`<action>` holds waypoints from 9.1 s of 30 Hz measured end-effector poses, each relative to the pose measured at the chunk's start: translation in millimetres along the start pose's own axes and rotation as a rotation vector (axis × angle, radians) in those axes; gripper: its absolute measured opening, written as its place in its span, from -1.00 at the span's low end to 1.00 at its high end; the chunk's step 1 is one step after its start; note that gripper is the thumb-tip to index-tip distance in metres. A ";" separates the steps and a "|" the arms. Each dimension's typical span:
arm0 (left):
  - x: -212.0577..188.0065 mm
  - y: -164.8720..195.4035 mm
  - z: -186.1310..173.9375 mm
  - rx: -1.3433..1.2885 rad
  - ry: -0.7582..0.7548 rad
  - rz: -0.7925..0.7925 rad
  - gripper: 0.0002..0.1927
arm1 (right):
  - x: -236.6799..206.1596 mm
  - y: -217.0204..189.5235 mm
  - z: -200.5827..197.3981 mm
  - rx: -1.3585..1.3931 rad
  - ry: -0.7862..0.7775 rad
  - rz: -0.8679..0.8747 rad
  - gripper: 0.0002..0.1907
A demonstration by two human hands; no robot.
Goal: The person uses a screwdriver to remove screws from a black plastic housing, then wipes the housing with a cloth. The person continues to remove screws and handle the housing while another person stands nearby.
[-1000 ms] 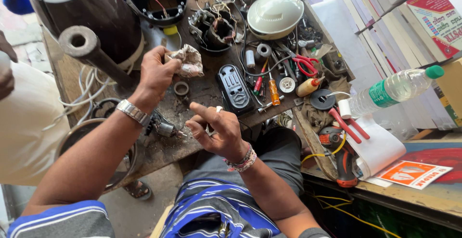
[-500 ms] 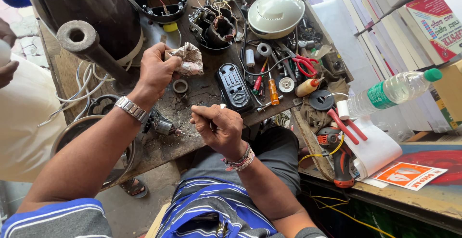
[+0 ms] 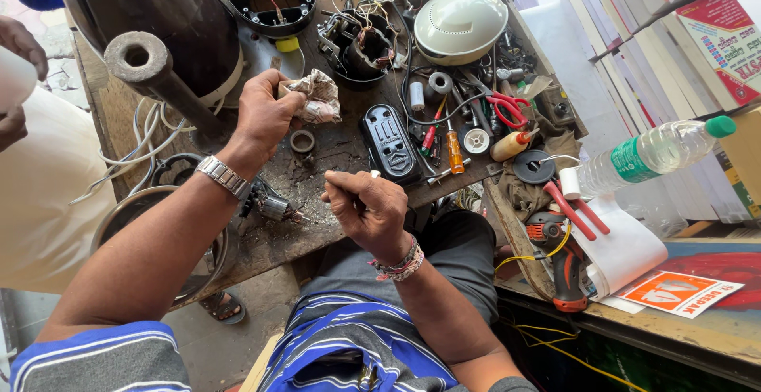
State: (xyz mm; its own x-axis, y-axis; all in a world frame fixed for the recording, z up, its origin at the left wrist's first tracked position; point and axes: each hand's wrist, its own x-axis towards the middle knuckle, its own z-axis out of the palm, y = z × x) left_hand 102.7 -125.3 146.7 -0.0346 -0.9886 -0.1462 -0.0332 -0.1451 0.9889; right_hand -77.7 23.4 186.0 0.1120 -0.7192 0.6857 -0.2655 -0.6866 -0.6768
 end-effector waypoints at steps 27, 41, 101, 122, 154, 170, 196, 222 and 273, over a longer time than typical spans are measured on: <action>-3.0 0.9 -0.6 0.050 0.011 -0.001 -0.92 | -3.2 -1.8 1.2 -0.086 -0.027 0.191 -0.85; -3.1 -8.5 3.5 0.147 -0.270 -0.123 -0.94 | -14.4 60.0 19.8 -0.377 -0.126 0.298 -0.18; -2.1 -8.9 -0.6 0.069 -0.332 -0.135 -0.88 | -1.2 82.7 27.5 -0.462 -0.146 0.213 -0.50; -6.4 -2.3 2.3 0.142 -0.367 -0.178 -0.89 | -3.2 80.0 26.3 -0.503 -0.149 0.265 -0.50; 1.0 -1.1 -2.7 0.057 0.067 -0.048 -0.90 | -13.6 101.5 -53.2 -0.472 0.174 0.431 -0.34; -3.2 5.5 -2.7 0.094 0.082 -0.067 -0.90 | -8.9 76.0 -30.3 -0.621 0.091 0.282 -0.36; 1.6 -9.0 -6.2 0.071 0.089 -0.021 -0.88 | -27.6 63.5 17.9 -0.761 -0.047 0.125 -0.30; 0.9 -9.8 2.0 0.007 -0.249 -0.209 -0.88 | -12.4 79.9 15.7 -0.333 0.002 0.255 -0.65; -21.3 -0.4 5.1 0.836 0.085 0.952 0.18 | -5.9 88.3 -15.9 -0.344 0.222 0.402 -0.74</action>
State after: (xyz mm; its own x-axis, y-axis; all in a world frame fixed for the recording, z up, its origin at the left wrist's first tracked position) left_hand 98.4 -104.0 149.3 -0.3287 -0.6918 0.6429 -0.6496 0.6597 0.3779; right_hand -117.1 -31.2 126.4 -0.2565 -0.8516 0.4572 -0.5460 -0.2627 -0.7955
